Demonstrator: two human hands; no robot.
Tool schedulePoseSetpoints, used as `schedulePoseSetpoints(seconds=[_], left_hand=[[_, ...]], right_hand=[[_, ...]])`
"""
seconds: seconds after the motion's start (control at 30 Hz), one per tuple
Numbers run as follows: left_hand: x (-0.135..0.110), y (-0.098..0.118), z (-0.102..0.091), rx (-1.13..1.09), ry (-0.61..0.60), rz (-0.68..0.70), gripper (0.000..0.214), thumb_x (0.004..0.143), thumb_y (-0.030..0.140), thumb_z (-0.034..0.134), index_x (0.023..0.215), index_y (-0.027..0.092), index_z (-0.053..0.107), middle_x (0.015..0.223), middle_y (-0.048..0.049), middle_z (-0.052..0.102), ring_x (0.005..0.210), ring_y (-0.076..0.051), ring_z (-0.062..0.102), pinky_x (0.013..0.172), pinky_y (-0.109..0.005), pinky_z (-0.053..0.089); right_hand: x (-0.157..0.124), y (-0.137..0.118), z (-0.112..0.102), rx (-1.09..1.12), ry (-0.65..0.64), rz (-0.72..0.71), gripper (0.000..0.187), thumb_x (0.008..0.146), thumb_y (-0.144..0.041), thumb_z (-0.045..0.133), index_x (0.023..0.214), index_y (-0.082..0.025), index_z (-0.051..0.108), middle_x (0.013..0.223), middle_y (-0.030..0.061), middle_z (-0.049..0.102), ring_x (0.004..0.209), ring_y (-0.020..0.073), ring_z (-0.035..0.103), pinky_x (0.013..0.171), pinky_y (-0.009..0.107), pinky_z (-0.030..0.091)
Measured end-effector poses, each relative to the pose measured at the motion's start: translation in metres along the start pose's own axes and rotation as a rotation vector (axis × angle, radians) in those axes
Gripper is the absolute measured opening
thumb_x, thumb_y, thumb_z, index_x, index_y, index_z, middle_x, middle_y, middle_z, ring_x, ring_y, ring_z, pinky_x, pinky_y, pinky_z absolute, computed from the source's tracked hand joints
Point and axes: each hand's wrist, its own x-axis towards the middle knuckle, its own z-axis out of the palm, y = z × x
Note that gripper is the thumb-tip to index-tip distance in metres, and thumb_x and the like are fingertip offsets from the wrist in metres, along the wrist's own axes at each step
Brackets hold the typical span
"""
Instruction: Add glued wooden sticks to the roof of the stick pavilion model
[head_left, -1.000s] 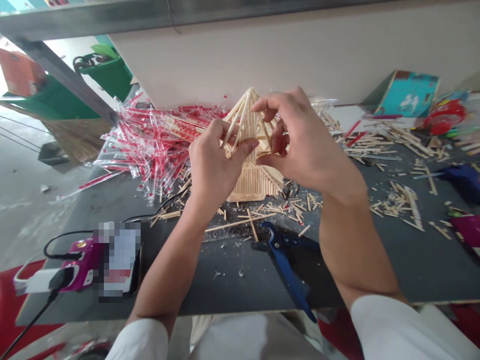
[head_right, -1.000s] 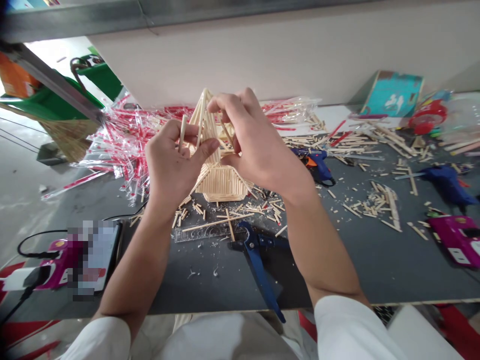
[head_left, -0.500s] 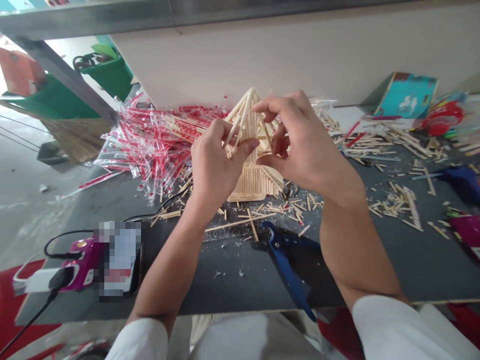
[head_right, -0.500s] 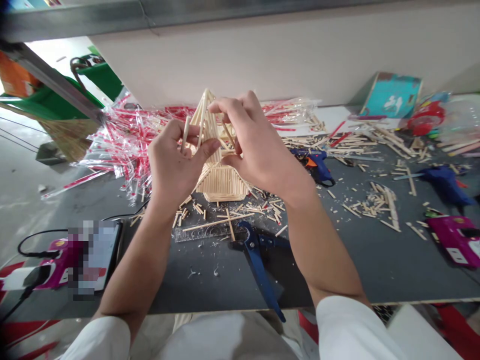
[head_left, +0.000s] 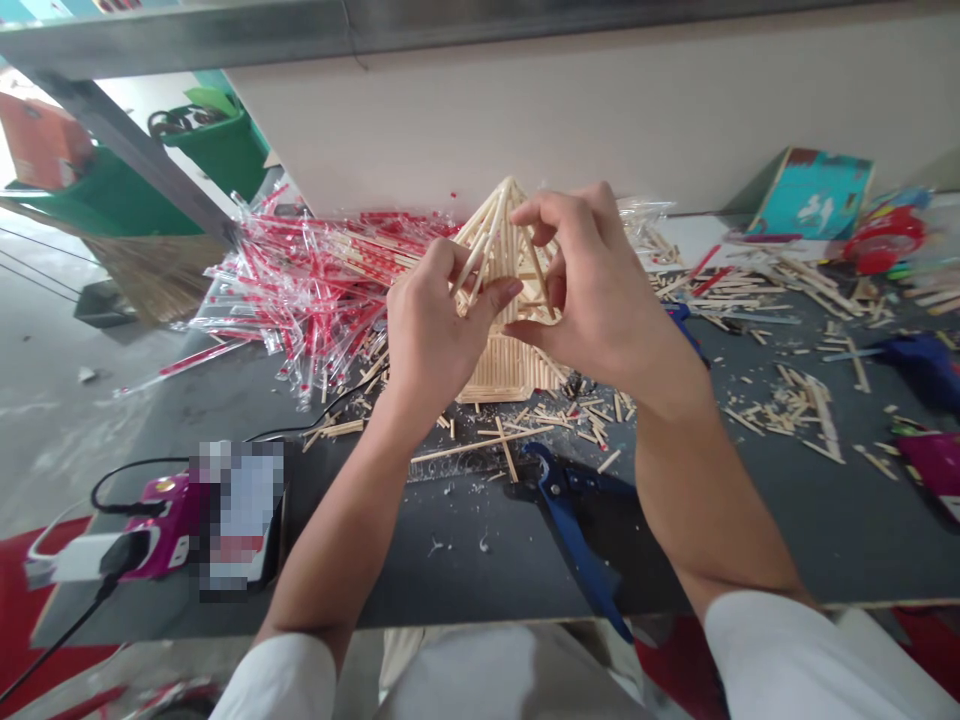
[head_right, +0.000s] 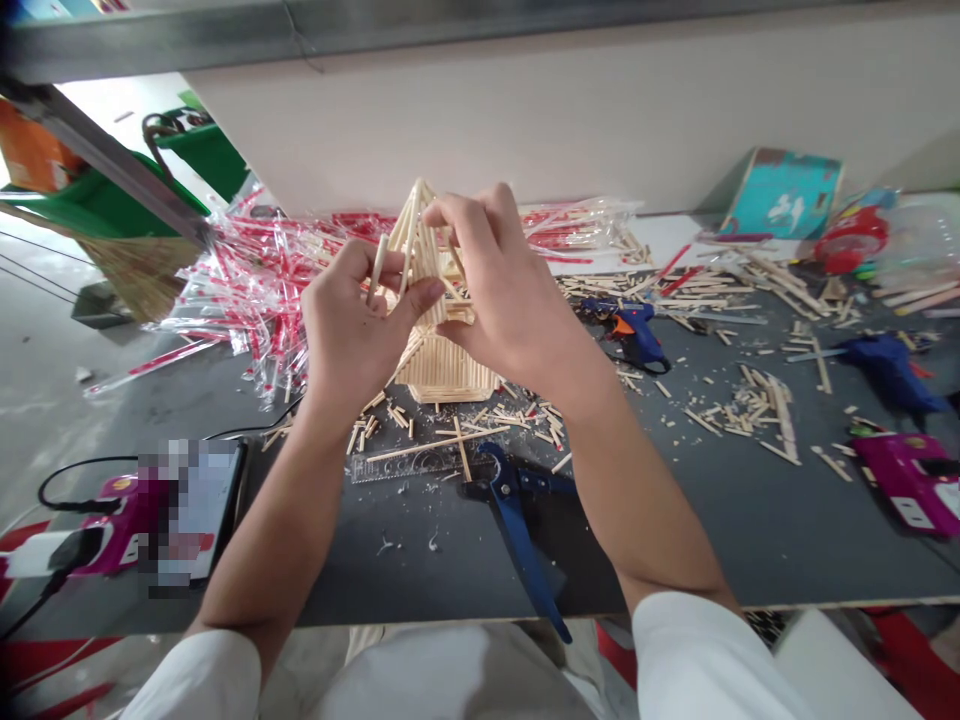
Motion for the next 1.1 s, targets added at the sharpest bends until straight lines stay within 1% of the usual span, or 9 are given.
schedulePoseSetpoints(seconds=[0.13,0.27,0.47,0.6,0.73,0.87,0.97,1.03,1.1], left_hand=[[0.0,0.0,0.001,-0.005,0.005,0.003,0.024,0.081,0.031,0.081,0.084,0.023,0.058,0.074,0.0013,0.058,0.062,-0.012,0.043,0.057,-0.03,0.034],[0.0,-0.002,0.002,-0.016,0.018,0.015,0.026,0.08,0.028,0.083,0.084,0.023,0.057,0.073,0.0021,0.056,0.061,-0.011,0.04,0.057,-0.03,0.033],[0.0,-0.004,0.005,-0.045,0.035,0.025,0.026,0.08,0.024,0.081,0.083,0.023,0.056,0.072,0.0028,0.054,0.059,-0.01,0.037,0.057,-0.03,0.033],[-0.001,-0.004,0.005,-0.047,0.036,0.029,0.024,0.081,0.023,0.081,0.083,0.023,0.056,0.072,0.0028,0.055,0.059,-0.011,0.039,0.057,-0.03,0.034],[0.001,-0.004,0.002,-0.038,0.019,0.026,0.025,0.08,0.027,0.082,0.082,0.023,0.058,0.073,0.0027,0.057,0.06,-0.011,0.04,0.058,-0.031,0.035],[0.002,-0.002,-0.004,0.008,-0.041,0.014,0.023,0.082,0.033,0.08,0.082,0.023,0.06,0.073,0.0018,0.059,0.061,-0.011,0.042,0.059,-0.031,0.038],[0.002,0.0,-0.006,0.042,-0.061,0.009,0.021,0.084,0.037,0.079,0.085,0.023,0.062,0.076,0.0007,0.061,0.063,-0.013,0.047,0.059,-0.031,0.04],[0.002,0.001,-0.007,0.051,-0.058,0.009,0.022,0.084,0.038,0.078,0.087,0.023,0.063,0.077,0.0005,0.062,0.065,-0.013,0.05,0.059,-0.031,0.041],[0.001,0.001,-0.007,0.051,-0.057,0.005,0.023,0.084,0.039,0.079,0.088,0.023,0.063,0.078,0.0008,0.064,0.066,-0.013,0.051,0.059,-0.03,0.041]], right_hand=[[0.001,0.0,0.003,-0.001,0.009,-0.014,0.079,0.068,-0.007,0.083,0.135,-0.022,0.043,0.131,0.0111,0.043,0.114,0.0263,0.062,0.078,0.038,0.058],[0.002,0.001,0.003,-0.026,0.0,-0.02,0.08,0.067,-0.006,0.08,0.134,-0.024,0.04,0.131,0.0095,0.041,0.114,0.0256,0.062,0.076,0.036,0.056],[0.003,-0.002,0.002,-0.074,-0.003,-0.002,0.078,0.067,-0.005,0.076,0.132,-0.028,0.039,0.132,0.0084,0.041,0.105,0.0251,0.065,0.071,0.038,0.056],[0.003,-0.002,0.004,-0.089,-0.004,-0.003,0.083,0.065,-0.003,0.078,0.134,-0.027,0.038,0.132,0.0087,0.041,0.104,0.025,0.064,0.068,0.037,0.056],[0.001,0.0,-0.001,-0.067,-0.013,-0.015,0.086,0.066,-0.008,0.085,0.137,-0.029,0.04,0.134,0.0079,0.043,0.098,0.0219,0.064,0.073,0.038,0.058],[-0.001,0.0,-0.012,-0.042,-0.032,-0.023,0.089,0.064,-0.01,0.092,0.139,-0.027,0.048,0.128,0.0069,0.052,0.079,0.0156,0.062,0.076,0.039,0.059],[-0.002,-0.001,-0.017,0.009,0.006,-0.001,0.071,0.075,-0.019,0.088,0.137,-0.028,0.054,0.124,0.0064,0.058,0.068,0.0123,0.058,0.07,0.038,0.058],[-0.002,0.0,-0.016,0.04,0.066,0.046,0.051,0.085,-0.027,0.08,0.131,-0.028,0.059,0.123,0.0072,0.061,0.069,0.013,0.06,0.068,0.037,0.058],[-0.002,0.001,-0.011,0.06,0.15,0.114,0.036,0.09,-0.035,0.074,0.123,-0.026,0.063,0.118,0.0073,0.065,0.069,0.0135,0.061,0.066,0.035,0.058]])
